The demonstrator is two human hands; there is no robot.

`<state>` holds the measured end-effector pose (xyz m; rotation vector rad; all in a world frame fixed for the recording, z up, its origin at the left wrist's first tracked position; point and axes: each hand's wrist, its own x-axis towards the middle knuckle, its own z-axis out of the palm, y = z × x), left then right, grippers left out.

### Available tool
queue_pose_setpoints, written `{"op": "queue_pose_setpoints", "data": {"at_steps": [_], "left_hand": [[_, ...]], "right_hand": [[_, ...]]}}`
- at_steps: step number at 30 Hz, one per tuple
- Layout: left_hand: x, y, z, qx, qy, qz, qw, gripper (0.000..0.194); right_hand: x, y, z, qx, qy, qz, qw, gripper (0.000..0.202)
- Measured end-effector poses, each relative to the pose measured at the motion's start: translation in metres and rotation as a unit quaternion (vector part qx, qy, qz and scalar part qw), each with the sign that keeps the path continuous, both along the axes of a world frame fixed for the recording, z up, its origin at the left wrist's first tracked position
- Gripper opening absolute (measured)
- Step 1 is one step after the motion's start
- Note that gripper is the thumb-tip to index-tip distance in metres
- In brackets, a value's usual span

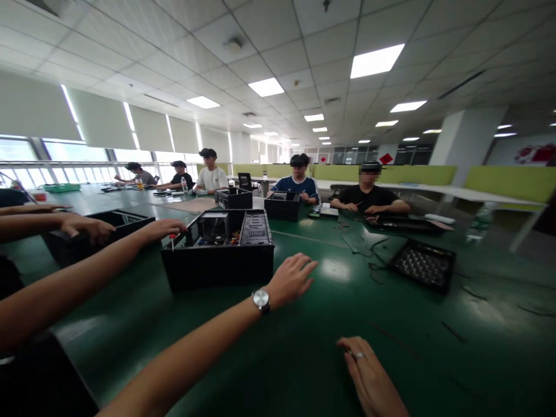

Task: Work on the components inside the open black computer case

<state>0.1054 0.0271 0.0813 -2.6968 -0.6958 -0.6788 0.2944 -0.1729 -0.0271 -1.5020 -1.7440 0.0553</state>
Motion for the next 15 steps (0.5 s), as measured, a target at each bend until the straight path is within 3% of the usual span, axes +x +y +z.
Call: {"op": "queue_pose_setpoints", "data": {"at_steps": [4,7,10,15], "left_hand": [[0.068,0.068,0.050,-0.007,-0.016,0.091,0.996,0.054],[0.095,0.116,0.073,-0.021,-0.033,0.166,0.985,0.059],[0.107,0.151,0.077,-0.035,-0.032,0.220,0.974,0.056],[0.118,0.185,0.054,-0.050,0.001,0.253,0.966,0.042]], "right_hand": [[-0.009,-0.003,0.007,0.067,-0.108,0.048,0.991,0.023],[-0.011,-0.001,0.003,0.076,-0.141,0.057,0.985,0.029],[-0.011,0.007,-0.011,0.081,-0.158,0.052,0.983,0.039],[-0.014,0.028,-0.046,0.132,-0.183,0.022,0.974,0.047]]}}
